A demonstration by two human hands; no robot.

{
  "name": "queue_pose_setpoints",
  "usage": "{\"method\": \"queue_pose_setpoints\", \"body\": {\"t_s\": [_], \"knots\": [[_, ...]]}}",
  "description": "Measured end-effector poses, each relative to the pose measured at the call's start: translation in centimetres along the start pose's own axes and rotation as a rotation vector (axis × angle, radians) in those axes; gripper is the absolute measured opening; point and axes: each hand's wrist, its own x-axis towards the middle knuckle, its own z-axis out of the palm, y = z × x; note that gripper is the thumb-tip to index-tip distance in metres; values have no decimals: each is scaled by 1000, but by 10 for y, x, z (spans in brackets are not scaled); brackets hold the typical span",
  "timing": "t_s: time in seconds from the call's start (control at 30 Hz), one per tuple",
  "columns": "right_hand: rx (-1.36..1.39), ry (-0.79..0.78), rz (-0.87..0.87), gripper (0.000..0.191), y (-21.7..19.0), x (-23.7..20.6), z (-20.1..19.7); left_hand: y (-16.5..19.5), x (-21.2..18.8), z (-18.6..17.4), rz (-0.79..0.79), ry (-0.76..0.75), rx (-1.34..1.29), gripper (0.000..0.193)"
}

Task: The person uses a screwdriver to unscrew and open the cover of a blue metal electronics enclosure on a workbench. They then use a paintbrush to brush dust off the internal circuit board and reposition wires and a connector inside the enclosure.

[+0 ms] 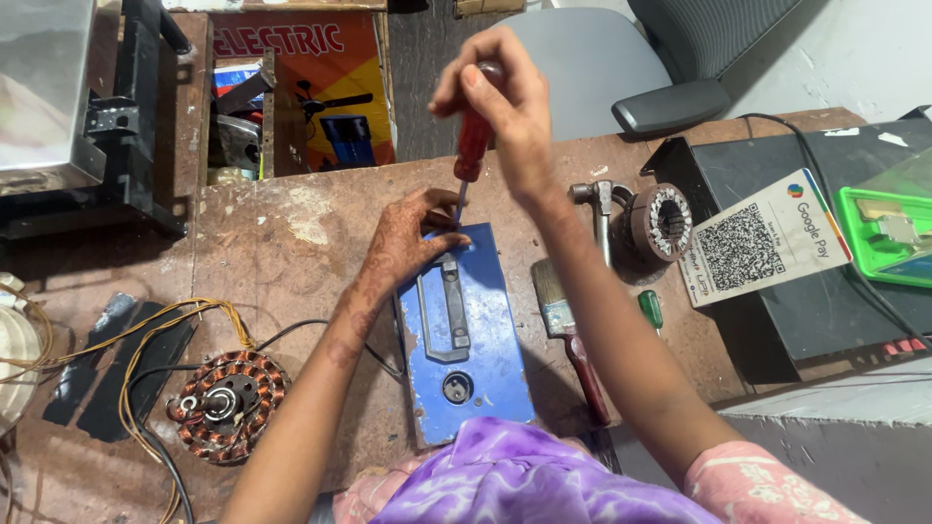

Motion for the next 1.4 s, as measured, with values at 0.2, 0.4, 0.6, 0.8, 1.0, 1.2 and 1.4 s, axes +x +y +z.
{"method": "queue_pose_setpoints", "body": {"t_s": [0.2,0.4,0.6,0.8,1.0,1.2,1.4], "knots": [[576,-492,6,12,-24,12,-26,-11,4,-3,78,-36,243,20],[-109,252,98,19,-23,-2,2,-8,2,2,39,62,293,24],[88,61,169,36,-7,-4,9,-5,2,0,9,44,251,22],[377,-219,-2,37,-16,11,-17,4,-6,-3,116,201,241,24],[138,19,-231,39,-49,-17,-65,4,17,-7,239,135,358,22],[184,411,-307,54,-97,-114,-122,-23,70,26,310,-166,544,18],[89,690,-181,55,-121,-225,-136,-48,140,109,99,-626,463,15]]}}
